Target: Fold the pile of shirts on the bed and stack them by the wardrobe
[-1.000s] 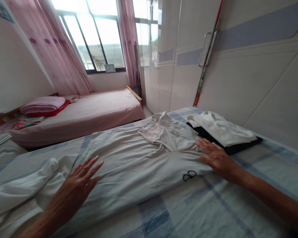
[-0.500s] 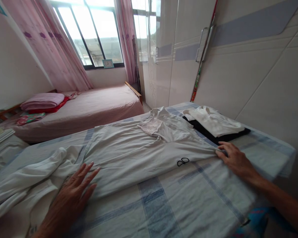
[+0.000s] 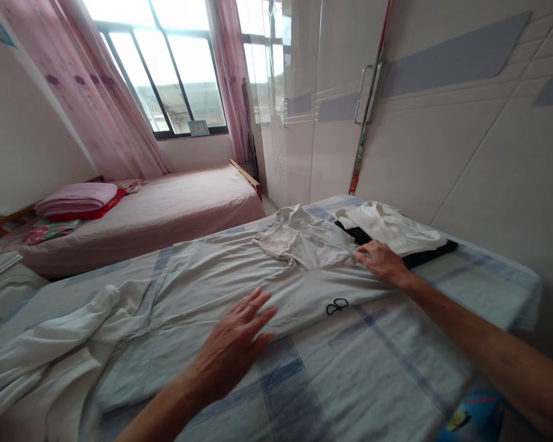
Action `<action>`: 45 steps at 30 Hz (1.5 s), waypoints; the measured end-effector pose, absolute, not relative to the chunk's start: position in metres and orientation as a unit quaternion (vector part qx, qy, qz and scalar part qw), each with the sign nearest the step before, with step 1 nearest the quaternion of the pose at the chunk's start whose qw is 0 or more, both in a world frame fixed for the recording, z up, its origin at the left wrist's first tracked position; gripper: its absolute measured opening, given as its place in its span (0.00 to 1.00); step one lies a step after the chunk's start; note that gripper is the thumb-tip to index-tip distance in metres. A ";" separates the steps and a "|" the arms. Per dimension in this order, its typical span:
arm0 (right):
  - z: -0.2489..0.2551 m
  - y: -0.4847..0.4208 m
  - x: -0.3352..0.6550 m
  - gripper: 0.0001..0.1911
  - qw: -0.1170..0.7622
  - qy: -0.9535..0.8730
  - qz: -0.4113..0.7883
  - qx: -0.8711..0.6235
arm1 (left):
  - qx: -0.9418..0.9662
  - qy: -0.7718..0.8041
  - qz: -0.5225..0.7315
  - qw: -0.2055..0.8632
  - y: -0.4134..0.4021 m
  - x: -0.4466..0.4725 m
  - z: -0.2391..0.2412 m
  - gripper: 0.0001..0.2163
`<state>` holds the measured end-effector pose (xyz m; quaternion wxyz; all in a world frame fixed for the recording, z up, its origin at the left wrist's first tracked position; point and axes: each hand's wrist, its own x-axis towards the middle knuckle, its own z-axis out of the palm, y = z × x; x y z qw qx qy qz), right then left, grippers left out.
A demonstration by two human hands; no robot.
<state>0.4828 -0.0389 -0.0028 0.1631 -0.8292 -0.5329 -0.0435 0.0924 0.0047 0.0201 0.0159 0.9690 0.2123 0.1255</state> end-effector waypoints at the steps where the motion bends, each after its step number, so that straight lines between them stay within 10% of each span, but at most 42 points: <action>1: -0.007 -0.031 0.484 0.18 0.151 -0.535 -0.033 -0.830 | 0.975 0.188 0.110 0.035 0.001 0.116 0.022 0.20; 23: -0.045 -0.033 0.457 0.27 0.128 -0.677 -0.075 -0.721 | 0.980 0.036 0.092 0.173 -0.002 0.217 -0.014 0.28; 31: -0.036 -0.037 0.451 0.22 0.214 -0.662 -0.138 -0.705 | 0.890 0.393 0.204 0.108 0.101 0.208 0.027 0.15; 45: -0.031 -0.041 0.440 0.12 0.225 -0.663 -0.060 -0.711 | 0.860 0.493 0.084 0.101 0.206 0.259 0.011 0.16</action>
